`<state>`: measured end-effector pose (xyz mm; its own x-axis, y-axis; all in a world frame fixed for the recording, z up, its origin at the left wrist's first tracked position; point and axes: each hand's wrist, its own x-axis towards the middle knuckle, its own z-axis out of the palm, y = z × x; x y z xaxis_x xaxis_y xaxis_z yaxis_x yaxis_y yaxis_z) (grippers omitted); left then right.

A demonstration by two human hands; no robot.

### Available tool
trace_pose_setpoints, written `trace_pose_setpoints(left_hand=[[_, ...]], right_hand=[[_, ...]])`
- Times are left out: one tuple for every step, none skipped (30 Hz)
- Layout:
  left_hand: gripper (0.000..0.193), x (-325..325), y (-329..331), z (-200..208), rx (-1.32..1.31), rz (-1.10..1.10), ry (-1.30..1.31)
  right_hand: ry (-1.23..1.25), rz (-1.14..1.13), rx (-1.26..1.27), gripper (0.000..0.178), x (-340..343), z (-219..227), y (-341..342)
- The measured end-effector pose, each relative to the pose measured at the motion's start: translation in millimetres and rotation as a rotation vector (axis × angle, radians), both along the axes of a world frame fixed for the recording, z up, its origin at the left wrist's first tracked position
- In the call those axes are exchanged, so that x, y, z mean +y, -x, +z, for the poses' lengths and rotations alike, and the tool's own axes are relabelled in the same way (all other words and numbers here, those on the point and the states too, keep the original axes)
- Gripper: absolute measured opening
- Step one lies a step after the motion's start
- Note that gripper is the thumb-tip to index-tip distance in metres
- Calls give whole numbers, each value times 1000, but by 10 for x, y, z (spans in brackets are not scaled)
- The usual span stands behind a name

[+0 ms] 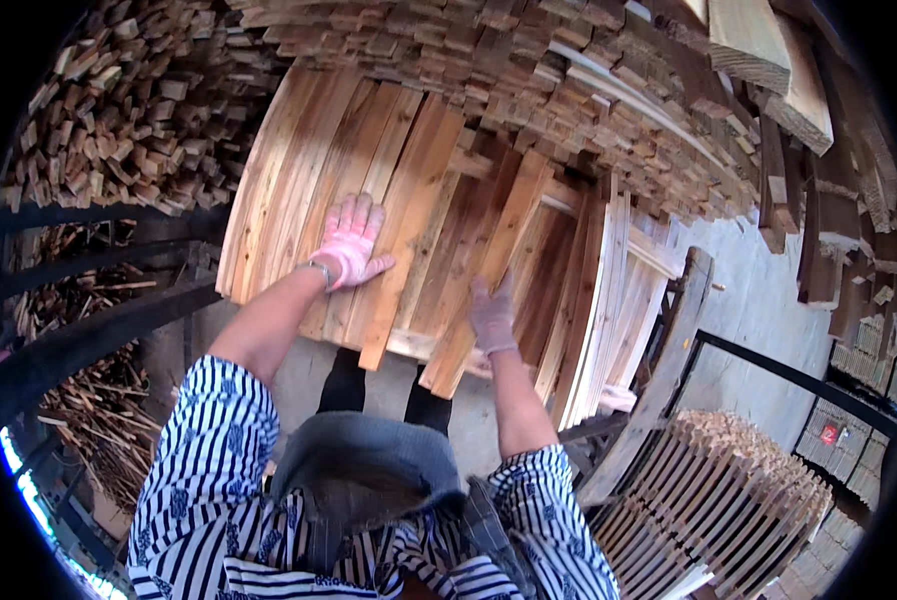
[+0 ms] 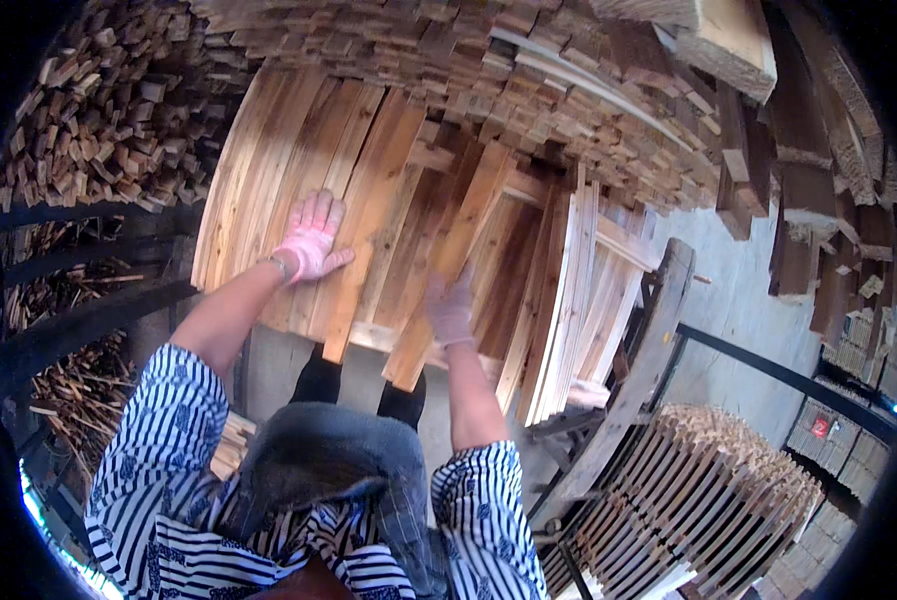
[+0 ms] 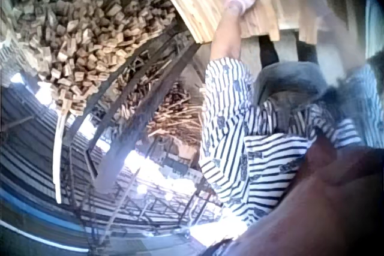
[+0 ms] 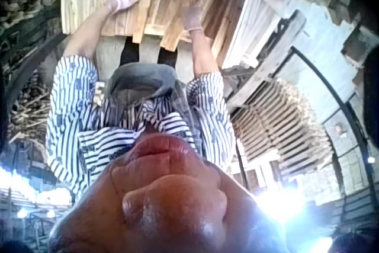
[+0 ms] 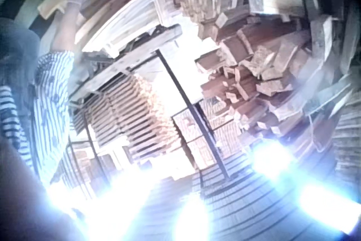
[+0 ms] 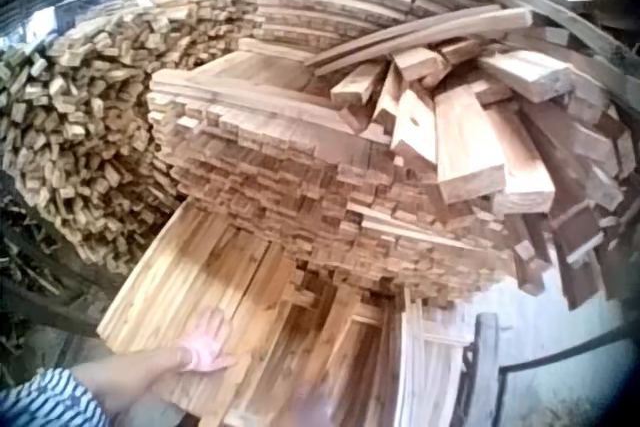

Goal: The person repeatedly lifts bundles of wooden planks from a pile on the floor and stacks them onto a large, organized stack of lumber. The person wears gloves and uses both hands to carry and align the wood pieces.

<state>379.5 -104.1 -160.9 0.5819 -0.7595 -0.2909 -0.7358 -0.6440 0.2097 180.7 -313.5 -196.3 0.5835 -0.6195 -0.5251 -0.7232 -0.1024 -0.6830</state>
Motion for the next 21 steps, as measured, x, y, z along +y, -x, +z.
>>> trace_pose_setpoints(left_hand=[[90, 64, 77, -29, 26, 17, -35], [91, 51, 54, -38, 31, 33, -55], [91, 32, 11, -45, 37, 48, -74], [93, 31, -14, -24, 80, 52, -136], [94, 91, -9, -21, 86, 64, -147], [94, 103, -4, -15, 95, 64, -150], [94, 70, -20, 1, 93, 61, -148], [94, 17, -34, 37, 104, 54, -158], [95, -28, -19, 83, 114, 49, -169], [95, -53, -45, 114, 117, 43, -186], [95, -48, -82, 123, 122, 38, -172], [96, -76, -110, 120, 126, 33, -160], [96, -28, -56, 72, 153, 37, -165], [97, -19, -80, 125, 170, 21, -200], [98, 18, -96, 108, 186, 30, -211], [99, 59, -90, 55, 205, 37, -220], [100, 41, -111, 56, 218, 42, -224], [102, 31, -114, 59, 240, 41, -247], [103, -64, -116, 144, 255, 22, -266], [105, -93, -135, 189, 270, 23, -294], [105, -141, -156, 199, 253, 14, -319]], right_hand=[[21, 10, -47, 80, 10, -88, 117], [57, 20, -115, 80, -38, -119, 79], [95, 29, -181, 80, -81, -148, 43], [83, 57, -126, 80, -84, -13, -10], [58, 99, -62, 79, -42, 251, -64], [43, 129, 4, 79, -35, 423, -69], [10, 167, 100, 81, -58, 343, -62], [-18, 202, 189, 83, -73, 205, -108], [41, 147, 151, 84, -32, 76, -120], [99, 98, 113, 86, 31, -36, -161], [42, 107, 24, 87, 20, -105, -181], [-15, 115, -66, 89, -46, -160, -186], [-134, 51, -9, 89, 10, 2, -281], [-243, -15, 52, 89, 68, 210, -389], [-294, -34, -6, 87, 132, 301, -439], [-341, -54, -61, 85, 211, 342, -470], [-383, -77, -124, 83, 265, 345, -521], [-276, -38, -63, 82, 387, 189, -597], [-163, -18, -8, 81, 490, -67, -671], [-61, 20, 47, 79, 556, -140, -795], [-185, -4, -1, 79, 515, -181, -828]])
